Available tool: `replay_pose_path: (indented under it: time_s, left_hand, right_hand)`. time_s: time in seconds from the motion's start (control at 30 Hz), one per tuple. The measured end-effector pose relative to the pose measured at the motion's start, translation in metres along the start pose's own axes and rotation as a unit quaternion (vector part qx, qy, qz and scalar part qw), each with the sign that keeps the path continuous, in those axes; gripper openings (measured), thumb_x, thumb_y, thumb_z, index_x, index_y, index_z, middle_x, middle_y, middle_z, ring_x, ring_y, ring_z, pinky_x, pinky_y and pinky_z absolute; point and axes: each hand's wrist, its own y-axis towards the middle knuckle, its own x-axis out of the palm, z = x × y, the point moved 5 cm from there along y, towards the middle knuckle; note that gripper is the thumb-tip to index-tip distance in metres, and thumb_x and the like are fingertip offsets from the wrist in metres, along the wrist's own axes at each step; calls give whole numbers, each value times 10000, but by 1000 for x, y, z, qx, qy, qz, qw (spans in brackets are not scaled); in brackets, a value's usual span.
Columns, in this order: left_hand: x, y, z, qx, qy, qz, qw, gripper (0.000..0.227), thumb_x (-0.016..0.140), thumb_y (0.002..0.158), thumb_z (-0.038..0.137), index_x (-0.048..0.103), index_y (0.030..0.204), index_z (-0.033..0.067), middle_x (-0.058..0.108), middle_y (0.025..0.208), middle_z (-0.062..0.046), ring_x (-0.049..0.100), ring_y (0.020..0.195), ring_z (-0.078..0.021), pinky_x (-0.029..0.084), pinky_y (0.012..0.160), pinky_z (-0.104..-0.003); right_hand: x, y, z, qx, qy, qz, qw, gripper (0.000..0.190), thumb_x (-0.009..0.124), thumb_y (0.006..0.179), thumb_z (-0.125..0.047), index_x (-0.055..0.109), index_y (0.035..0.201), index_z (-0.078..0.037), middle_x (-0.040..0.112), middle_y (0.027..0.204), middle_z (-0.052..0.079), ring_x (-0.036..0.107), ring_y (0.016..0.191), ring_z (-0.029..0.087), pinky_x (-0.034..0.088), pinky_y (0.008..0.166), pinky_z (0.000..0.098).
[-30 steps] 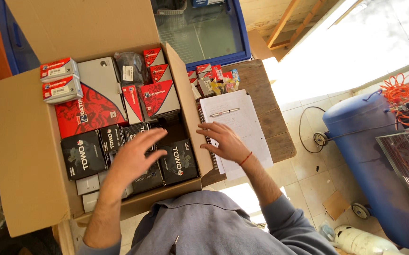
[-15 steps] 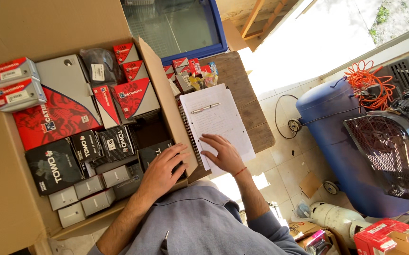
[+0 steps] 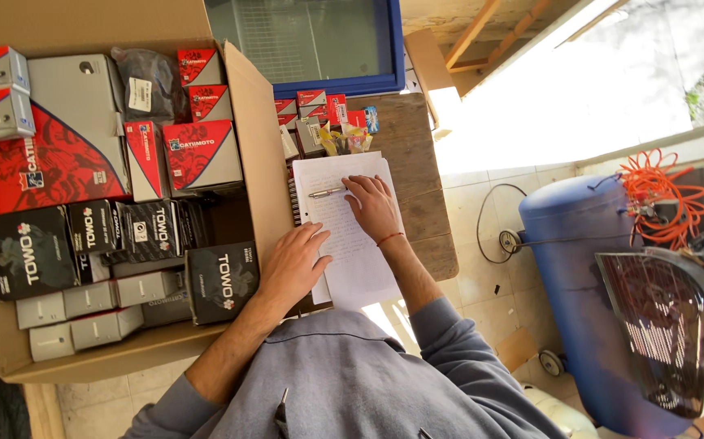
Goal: The person repeatedly picks up small red and black boxes from a large cardboard box, places them on a wooden shelf, and returns them to the box. The person also writes on a notepad with a pen.
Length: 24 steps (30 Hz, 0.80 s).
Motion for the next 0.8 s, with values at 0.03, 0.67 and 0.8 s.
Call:
replay_pose_path:
  time_s: [0.03,0.67,0.8]
  left_hand:
    - [14,8,2,-15,19,-5,1000,564,736,1033,436,642,1522,171,611,1577,-77,518,1552,-271,418,1273,-479]
    - [120,51,6,-120,133,-84,980,1200,976,814,377,304,1748,34,158,1820,-312,157,1702,-461,305,1341,-556]
    - [129,52,4,-114,130,-103,980,1265,1009,765,371,286,1757,62,124,1828,-307,128,1712,-458,290,1346,-540]
  right_hand:
    - [11,4,6,-11,-1,-13,1000,377,737,1073,-317,741,1449,-292,730,1364,-23,677,1345,228,460,1250,501]
    - [-4,24,8,-49,20,30,998,145,773,1035,-258,837,1166,-265,717,1080,-36,720,985,206,617,901,383]
    - [-19,42,3,-29,265,8,964,162,773,1075,-164,727,1230,-148,683,1066,68,783,1015,299,674,909,410]
